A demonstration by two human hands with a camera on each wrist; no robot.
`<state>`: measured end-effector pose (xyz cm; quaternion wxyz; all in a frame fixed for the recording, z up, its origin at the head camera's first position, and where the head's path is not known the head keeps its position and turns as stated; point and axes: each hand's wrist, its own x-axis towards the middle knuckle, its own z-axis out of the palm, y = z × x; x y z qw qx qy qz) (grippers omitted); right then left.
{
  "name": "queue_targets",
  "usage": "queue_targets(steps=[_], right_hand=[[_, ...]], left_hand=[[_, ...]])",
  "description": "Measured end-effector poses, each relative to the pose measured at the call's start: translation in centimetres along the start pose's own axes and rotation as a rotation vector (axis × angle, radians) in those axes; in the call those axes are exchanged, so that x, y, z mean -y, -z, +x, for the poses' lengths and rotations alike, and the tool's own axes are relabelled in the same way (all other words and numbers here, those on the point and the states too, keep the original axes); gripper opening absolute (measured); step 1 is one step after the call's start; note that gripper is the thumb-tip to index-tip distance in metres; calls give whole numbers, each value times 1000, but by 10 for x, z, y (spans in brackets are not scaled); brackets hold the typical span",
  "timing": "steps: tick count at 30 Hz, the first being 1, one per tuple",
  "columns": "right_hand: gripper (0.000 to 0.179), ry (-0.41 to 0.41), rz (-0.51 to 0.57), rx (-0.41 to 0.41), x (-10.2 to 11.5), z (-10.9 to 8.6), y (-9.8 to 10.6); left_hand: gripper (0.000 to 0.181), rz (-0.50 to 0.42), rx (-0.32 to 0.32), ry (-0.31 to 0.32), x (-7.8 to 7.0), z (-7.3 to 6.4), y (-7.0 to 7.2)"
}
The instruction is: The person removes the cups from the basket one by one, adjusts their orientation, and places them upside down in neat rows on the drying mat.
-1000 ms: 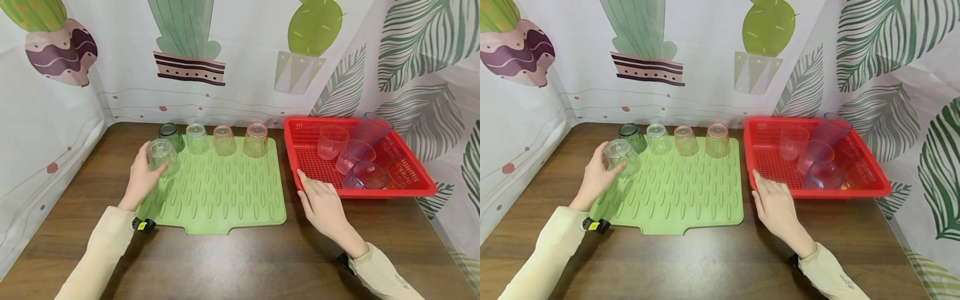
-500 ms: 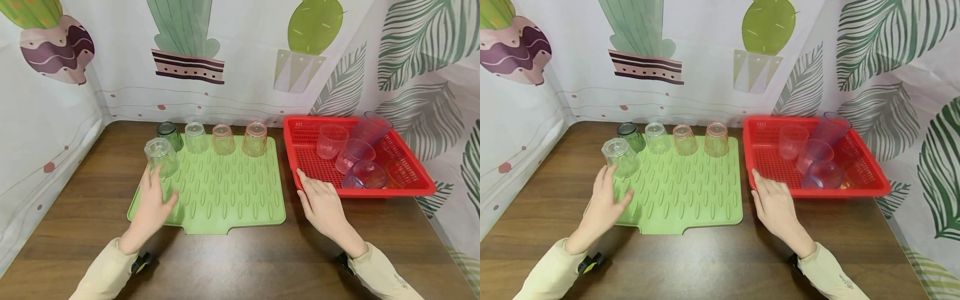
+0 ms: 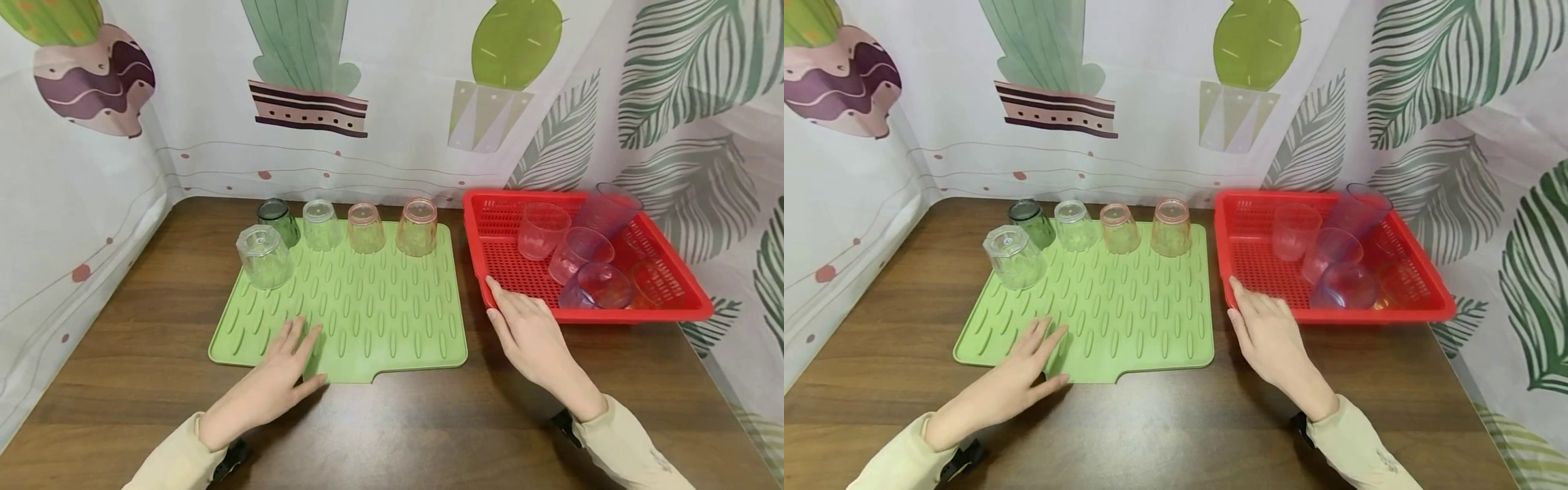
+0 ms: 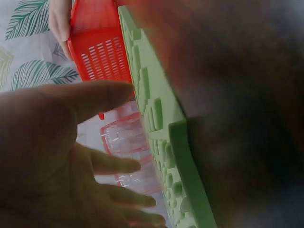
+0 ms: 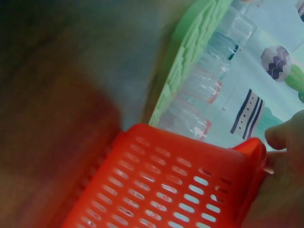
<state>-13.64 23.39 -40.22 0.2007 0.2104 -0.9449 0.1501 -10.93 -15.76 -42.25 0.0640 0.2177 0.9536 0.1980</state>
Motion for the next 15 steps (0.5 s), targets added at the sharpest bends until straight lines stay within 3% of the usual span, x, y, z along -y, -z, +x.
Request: queue_targets(steps=[3, 6, 11, 15], right_hand=[[44, -48, 85, -12, -3, 2, 7], [35, -109, 114, -90, -9, 5, 16], [23, -276, -18, -230, -29, 10, 34], [25, -466, -124, -181, -46, 10, 46]], left_hand=[[72, 13, 57, -32, 0, -4, -3], [69, 9, 114, -75, -3, -8, -5], [68, -8, 201, -108, -6, -13, -9], [68, 1, 221, -102, -7, -15, -11]])
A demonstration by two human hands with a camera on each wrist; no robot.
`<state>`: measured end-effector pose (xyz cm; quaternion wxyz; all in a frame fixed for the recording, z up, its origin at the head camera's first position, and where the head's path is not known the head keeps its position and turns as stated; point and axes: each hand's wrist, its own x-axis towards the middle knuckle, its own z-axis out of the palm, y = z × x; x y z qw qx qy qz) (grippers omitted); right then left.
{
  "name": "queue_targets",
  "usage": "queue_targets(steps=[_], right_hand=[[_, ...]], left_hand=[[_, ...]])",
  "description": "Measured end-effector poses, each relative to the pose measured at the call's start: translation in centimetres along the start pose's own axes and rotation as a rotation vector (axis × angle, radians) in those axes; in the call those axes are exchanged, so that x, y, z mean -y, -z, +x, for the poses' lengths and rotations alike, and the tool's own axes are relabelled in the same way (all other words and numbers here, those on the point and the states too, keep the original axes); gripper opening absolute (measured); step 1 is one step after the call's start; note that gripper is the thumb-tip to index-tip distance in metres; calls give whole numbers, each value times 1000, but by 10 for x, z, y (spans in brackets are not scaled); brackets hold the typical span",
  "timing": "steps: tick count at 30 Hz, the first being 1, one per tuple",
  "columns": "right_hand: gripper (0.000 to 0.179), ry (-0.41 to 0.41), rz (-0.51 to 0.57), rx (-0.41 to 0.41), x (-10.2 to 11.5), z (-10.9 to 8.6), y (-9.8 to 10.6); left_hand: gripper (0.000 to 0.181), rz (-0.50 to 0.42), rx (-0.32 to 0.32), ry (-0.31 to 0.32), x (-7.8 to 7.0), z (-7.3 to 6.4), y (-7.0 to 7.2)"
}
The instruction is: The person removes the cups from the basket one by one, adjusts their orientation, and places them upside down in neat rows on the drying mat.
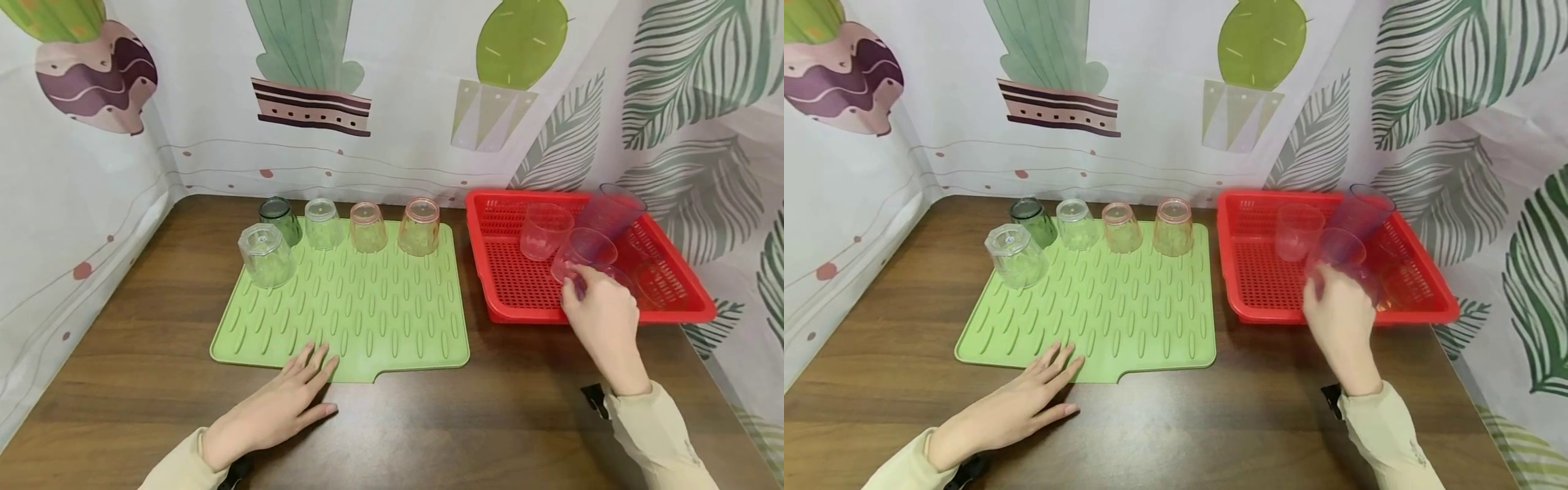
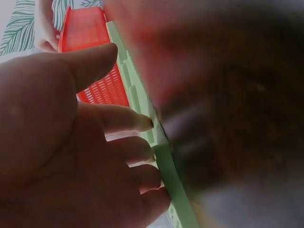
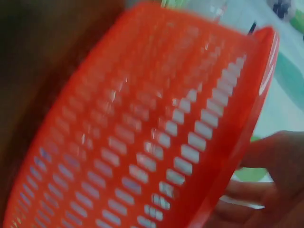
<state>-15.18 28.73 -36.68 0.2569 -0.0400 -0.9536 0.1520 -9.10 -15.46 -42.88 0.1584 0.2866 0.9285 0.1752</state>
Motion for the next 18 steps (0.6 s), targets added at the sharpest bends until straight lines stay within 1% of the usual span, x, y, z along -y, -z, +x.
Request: queue_targets(steps=[2, 4, 6, 8, 13, 18], right_hand=[[21, -68, -44, 72, -6, 3, 2], [18, -118, -68, 140, -12, 6, 3], [21, -159, -81, 185, -15, 8, 3], [24, -187, -84, 211, -18, 10, 2], [30, -211, -82, 245, -20, 14, 1], [27, -207, -80, 308, -21, 18, 2]], left_hand=[[68, 11, 0, 1, 0, -1, -1], [69, 25, 5, -2, 1, -1, -1], [69, 34, 9, -5, 0, -1, -1], [69, 36, 11, -6, 0, -1, -1], [70, 41, 8, -2, 1, -1, -2], [71, 59, -5, -10, 1, -2, -4]])
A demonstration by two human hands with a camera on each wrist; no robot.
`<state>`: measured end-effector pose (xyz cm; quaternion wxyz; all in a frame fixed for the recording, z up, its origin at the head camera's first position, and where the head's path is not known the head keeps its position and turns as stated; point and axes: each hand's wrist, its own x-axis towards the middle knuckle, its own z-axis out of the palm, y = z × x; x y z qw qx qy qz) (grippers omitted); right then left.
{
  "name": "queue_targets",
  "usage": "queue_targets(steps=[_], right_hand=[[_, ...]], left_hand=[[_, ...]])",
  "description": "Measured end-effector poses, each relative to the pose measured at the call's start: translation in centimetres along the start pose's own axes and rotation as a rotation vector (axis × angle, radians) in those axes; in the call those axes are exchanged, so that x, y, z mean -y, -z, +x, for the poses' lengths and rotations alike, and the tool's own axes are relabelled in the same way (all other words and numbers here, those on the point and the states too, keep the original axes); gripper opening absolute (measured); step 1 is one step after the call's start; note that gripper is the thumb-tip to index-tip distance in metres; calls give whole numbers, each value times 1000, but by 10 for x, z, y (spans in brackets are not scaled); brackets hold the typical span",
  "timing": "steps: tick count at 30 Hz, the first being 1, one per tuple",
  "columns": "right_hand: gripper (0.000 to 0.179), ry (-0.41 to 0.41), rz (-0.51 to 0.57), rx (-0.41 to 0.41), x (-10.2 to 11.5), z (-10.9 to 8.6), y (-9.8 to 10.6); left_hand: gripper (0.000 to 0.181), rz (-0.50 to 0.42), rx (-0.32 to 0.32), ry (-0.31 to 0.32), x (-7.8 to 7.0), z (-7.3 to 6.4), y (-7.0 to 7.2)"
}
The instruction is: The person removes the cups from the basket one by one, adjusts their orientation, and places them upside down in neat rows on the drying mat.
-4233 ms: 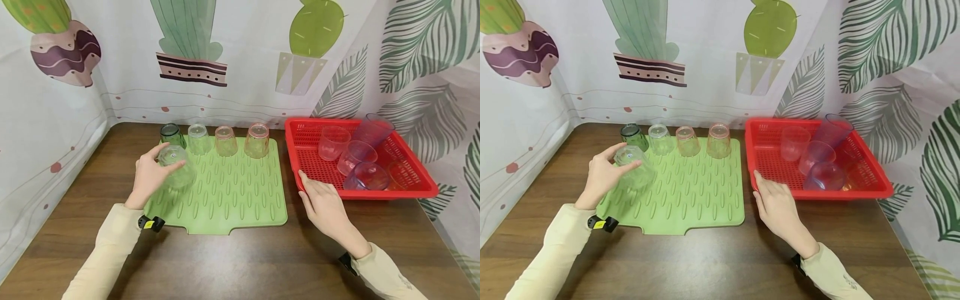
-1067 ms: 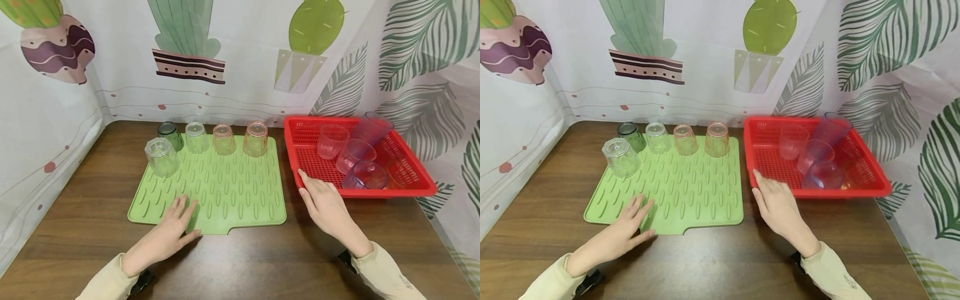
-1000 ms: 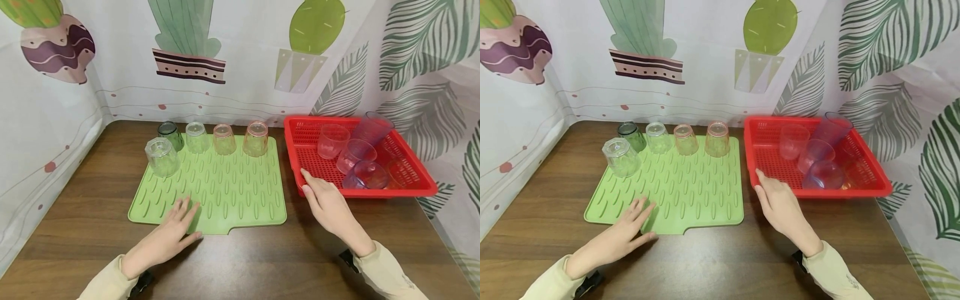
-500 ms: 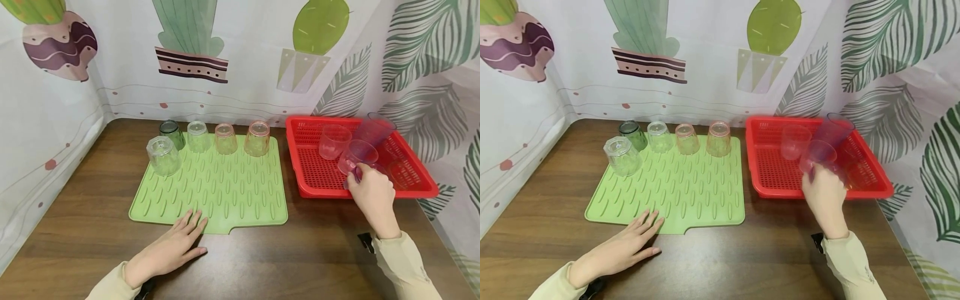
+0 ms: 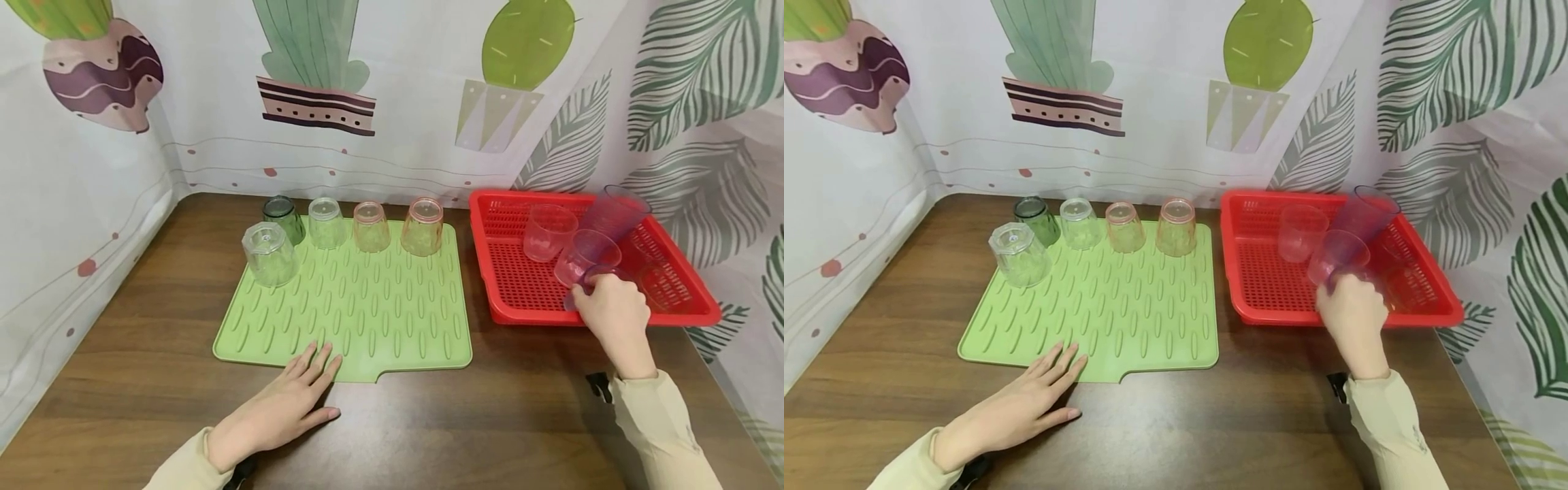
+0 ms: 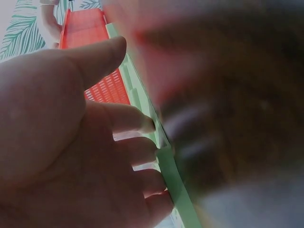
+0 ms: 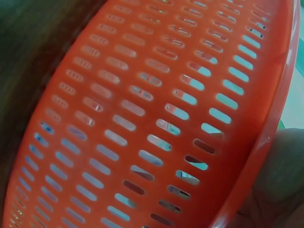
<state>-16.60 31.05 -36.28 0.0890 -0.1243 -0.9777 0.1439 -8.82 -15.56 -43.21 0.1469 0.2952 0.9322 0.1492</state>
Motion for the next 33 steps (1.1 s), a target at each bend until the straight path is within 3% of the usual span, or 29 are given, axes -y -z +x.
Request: queue_targets(steps=[6, 21, 33], right_hand=[[29, 19, -12, 49, 1, 3, 3], [29, 40, -11, -89, 1, -2, 2], [25, 50, -10, -109, 13, -9, 14]], left_hand=[[71, 23, -28, -10, -1, -1, -2], [71, 26, -17, -12, 0, 0, -2], [70, 32, -28, -21, 0, -3, 1]])
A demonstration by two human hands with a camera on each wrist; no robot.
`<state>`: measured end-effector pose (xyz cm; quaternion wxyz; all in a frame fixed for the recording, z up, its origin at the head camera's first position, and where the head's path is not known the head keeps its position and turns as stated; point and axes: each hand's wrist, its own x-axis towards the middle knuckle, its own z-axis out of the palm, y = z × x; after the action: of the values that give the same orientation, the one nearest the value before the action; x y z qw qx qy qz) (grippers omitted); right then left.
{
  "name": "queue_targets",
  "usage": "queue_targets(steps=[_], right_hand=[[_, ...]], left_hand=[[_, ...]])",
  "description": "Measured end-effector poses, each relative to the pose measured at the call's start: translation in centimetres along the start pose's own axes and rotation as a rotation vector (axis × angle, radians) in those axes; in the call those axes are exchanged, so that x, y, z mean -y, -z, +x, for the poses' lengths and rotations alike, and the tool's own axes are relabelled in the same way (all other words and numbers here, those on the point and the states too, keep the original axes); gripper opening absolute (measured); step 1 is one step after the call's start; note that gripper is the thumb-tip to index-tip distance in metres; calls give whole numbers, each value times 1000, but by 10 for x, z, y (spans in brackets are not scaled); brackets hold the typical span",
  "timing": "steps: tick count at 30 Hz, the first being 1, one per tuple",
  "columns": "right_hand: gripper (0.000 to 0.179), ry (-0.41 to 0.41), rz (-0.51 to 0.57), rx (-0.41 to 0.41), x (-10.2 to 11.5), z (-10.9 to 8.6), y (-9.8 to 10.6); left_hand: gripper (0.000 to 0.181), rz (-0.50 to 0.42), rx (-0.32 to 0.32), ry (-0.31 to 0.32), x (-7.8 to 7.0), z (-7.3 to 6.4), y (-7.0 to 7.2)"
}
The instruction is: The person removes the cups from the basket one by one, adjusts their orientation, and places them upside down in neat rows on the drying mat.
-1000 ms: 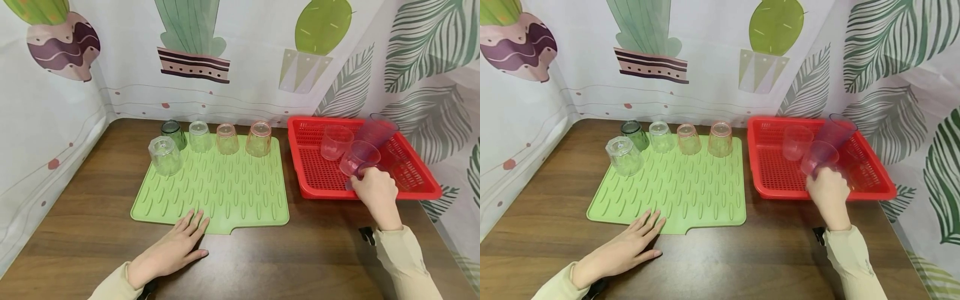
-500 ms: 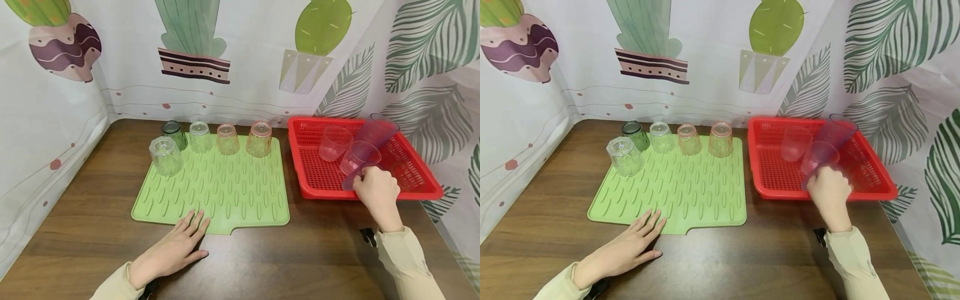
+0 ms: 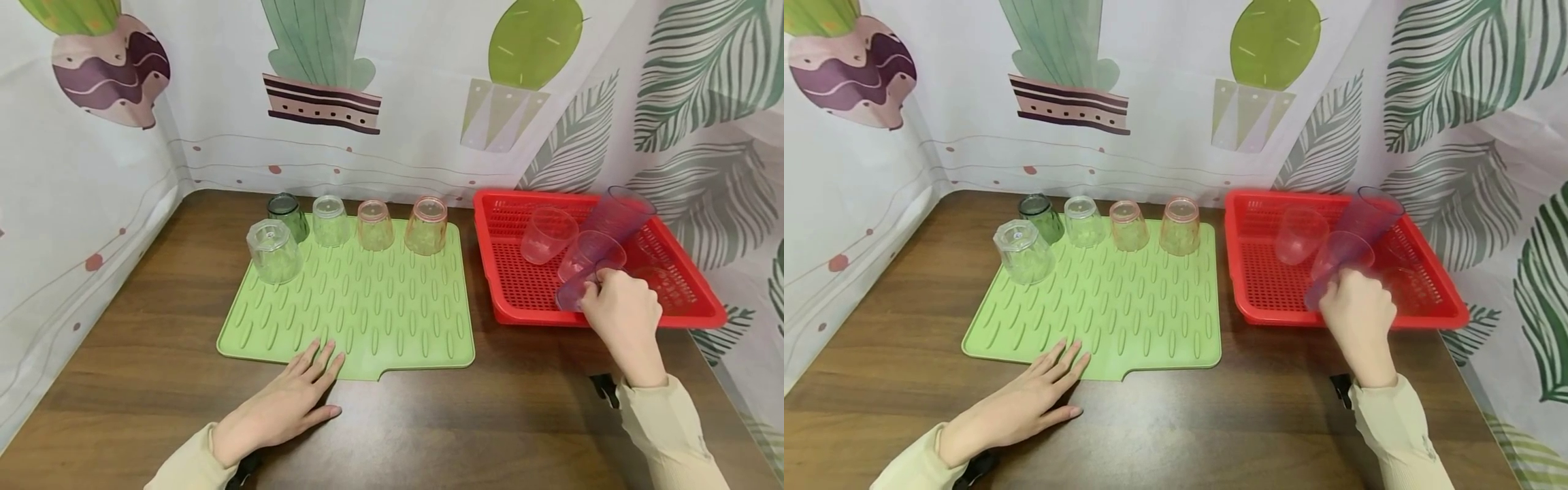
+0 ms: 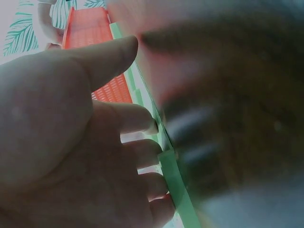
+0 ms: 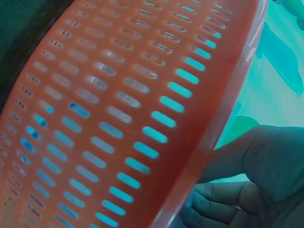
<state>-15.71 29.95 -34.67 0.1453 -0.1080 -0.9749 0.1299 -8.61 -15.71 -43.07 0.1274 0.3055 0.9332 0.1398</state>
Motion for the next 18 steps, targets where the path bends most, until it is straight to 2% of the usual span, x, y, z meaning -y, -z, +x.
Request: queue_targets(steps=[6, 15, 18], right_hand=[[17, 36, 12, -33, 2, -1, 1], [18, 132, 130, -212, 7, -7, 3], [17, 163, 176, -243, 8, -7, 2]], left_hand=[[69, 9, 4, 11, -2, 0, 2], [70, 1, 8, 12, -1, 0, 2], [70, -2, 11, 11, -1, 0, 1]])
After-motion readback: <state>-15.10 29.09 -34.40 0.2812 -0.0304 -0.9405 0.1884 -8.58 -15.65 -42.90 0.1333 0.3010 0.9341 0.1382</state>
